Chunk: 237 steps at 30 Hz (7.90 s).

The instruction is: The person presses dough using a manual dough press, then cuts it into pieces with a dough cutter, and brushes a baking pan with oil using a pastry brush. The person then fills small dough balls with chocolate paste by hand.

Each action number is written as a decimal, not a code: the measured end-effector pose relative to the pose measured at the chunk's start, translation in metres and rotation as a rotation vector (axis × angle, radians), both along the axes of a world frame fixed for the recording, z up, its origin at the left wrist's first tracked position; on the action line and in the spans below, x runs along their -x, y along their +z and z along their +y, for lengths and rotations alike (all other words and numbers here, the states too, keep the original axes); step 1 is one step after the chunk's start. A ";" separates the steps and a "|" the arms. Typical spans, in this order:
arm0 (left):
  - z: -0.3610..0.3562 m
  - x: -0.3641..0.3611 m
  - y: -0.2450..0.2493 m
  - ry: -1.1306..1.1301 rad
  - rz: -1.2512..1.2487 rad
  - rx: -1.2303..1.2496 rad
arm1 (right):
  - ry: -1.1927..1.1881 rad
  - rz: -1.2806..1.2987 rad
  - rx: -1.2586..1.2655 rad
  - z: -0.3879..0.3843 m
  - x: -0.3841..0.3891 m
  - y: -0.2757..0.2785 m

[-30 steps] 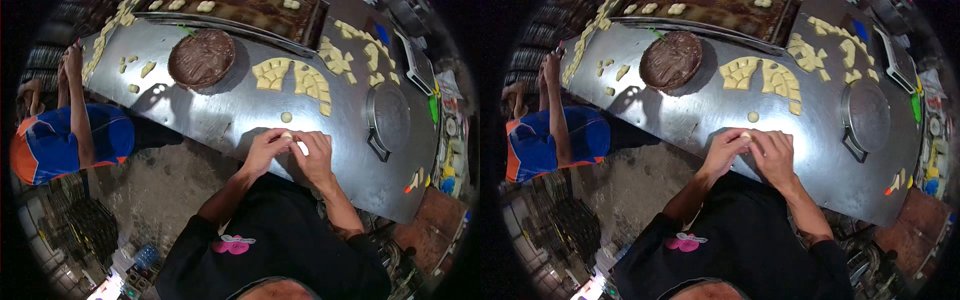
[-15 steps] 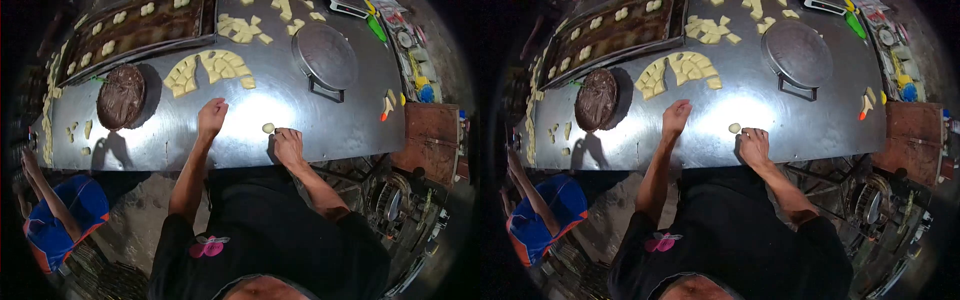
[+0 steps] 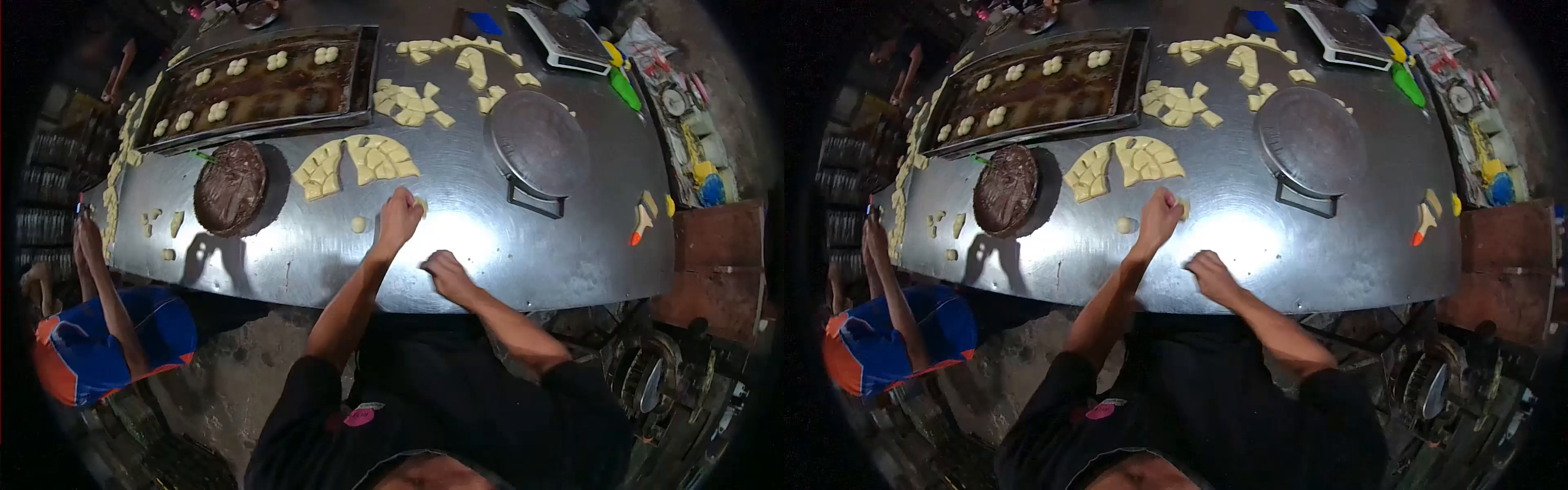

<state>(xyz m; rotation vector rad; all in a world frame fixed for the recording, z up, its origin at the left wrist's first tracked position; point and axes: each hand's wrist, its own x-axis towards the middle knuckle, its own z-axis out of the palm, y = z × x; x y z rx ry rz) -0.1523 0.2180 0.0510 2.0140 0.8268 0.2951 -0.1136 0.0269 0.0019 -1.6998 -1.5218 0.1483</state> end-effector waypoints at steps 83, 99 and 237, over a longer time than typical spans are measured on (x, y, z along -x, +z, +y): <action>0.062 0.201 0.083 0.853 -0.836 0.895 | 0.217 0.718 0.288 0.220 0.101 0.155; 0.037 0.189 0.081 0.302 -0.899 1.158 | 0.061 0.473 0.183 0.171 0.074 0.175; 0.021 0.185 0.060 0.838 -0.827 0.866 | 0.059 0.565 0.291 0.175 0.103 0.135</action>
